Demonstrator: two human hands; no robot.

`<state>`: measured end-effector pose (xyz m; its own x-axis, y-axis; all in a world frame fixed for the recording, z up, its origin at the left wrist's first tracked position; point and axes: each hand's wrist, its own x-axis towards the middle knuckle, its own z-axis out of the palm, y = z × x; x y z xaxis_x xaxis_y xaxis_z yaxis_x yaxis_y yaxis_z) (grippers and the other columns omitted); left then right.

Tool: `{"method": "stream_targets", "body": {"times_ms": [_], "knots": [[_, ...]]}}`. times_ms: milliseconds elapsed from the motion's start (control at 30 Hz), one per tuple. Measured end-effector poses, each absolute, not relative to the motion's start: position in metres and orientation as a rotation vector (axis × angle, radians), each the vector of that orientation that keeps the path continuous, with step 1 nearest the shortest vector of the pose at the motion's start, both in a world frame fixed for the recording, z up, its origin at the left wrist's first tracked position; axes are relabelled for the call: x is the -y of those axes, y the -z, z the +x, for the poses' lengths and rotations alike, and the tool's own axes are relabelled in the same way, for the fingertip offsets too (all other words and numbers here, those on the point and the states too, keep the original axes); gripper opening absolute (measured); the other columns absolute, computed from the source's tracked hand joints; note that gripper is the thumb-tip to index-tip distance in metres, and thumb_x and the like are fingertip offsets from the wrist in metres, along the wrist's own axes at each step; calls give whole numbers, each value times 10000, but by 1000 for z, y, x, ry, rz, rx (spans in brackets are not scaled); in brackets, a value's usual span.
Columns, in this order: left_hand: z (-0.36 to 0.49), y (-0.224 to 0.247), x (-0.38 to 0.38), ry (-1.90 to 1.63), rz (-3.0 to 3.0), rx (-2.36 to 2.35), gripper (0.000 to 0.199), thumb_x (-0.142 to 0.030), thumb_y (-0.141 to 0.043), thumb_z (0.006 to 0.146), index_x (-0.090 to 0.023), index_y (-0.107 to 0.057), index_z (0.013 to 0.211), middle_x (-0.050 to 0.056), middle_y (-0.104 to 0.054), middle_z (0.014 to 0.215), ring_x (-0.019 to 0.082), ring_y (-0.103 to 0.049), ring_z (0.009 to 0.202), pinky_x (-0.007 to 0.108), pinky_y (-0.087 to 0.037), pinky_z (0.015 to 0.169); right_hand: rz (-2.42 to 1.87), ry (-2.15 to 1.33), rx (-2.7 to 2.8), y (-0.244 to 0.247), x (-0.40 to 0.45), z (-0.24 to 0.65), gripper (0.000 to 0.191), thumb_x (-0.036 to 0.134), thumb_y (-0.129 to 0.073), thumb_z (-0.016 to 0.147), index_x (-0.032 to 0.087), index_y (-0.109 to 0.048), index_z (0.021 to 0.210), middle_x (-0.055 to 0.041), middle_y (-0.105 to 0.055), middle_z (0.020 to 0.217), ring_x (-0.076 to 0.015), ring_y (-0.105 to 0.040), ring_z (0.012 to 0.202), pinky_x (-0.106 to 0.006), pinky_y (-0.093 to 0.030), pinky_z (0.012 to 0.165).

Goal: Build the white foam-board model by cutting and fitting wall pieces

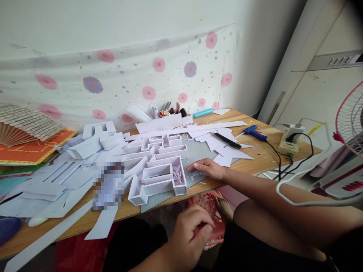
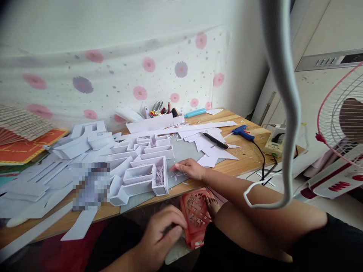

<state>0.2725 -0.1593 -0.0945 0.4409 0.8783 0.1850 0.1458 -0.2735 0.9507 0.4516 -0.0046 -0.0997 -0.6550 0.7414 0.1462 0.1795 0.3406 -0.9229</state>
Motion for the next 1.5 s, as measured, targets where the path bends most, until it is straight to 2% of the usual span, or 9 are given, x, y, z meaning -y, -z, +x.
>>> {"method": "stream_targets", "body": {"times_ms": [67,133,200,400,567,767,1033,1333,1500], "knots": [[293,125,153,-776,935,-929,257,-262,-503,854,-138,-688,726,103,-691,732,174,-634,635,271,-480,599,-747,-1340,2098,97,7,446,679,671,-402,871,82,-717,995,-146,-713,1047,-243,-647,979,-397,-450,944],[307,149,137,-815,312,-914,272,-220,-479,866,-91,-692,757,138,-720,794,181,-679,701,268,-510,668,-708,-1351,2129,95,11,444,672,667,-394,877,86,-723,952,-138,-722,997,-224,-652,930,-373,-459,909],[314,162,119,-861,212,-883,273,-198,-456,879,-75,-693,827,149,-734,870,185,-700,776,264,-521,729,-687,-1377,2140,95,15,445,664,663,-395,880,87,-724,921,-127,-725,946,-209,-652,877,-352,-473,862],[323,160,103,-885,146,-633,318,-261,-470,906,-25,-684,913,197,-732,918,247,-704,890,310,-527,817,-588,-1479,2158,97,29,453,631,642,-421,880,84,-715,873,-110,-706,894,-196,-639,854,-328,-483,828],[328,161,109,-907,18,-562,272,-208,-468,908,-43,-684,893,168,-732,883,230,-699,876,329,-531,838,-525,-1533,2168,95,44,457,634,634,-413,887,71,-700,827,-111,-679,829,-191,-632,805,-326,-500,782],[330,163,110,-1009,-102,-546,261,-94,-413,892,-79,-668,946,105,-720,800,184,-691,744,311,-561,739,-498,-1589,2096,87,68,461,597,650,-463,854,106,-698,780,-102,-685,794,-187,-633,784,-321,-500,765],[331,153,112,-929,-96,-574,318,-162,-489,885,-39,-618,1148,144,-727,865,215,-708,803,257,-563,666,-832,-1432,1816,81,41,465,560,654,-509,823,126,-675,742,-68,-675,755,-171,-595,730,-300,-463,741],[333,158,112,-1000,-96,-644,175,-127,-488,861,-74,-654,858,109,-722,841,178,-693,765,273,-562,732,-635,-1843,1774,86,72,457,502,611,-588,800,115,-645,748,-60,-666,721,-141,-602,654,-273,-479,656],[332,148,133,-765,-91,-792,270,-247,-480,881,-79,-620,723,107,-664,658,127,-615,530,178,-458,460,-700,-1503,1602,71,50,471,445,560,-598,814,140,-647,672,-57,-673,639,-161,-618,633,-306,-482,683]]}}
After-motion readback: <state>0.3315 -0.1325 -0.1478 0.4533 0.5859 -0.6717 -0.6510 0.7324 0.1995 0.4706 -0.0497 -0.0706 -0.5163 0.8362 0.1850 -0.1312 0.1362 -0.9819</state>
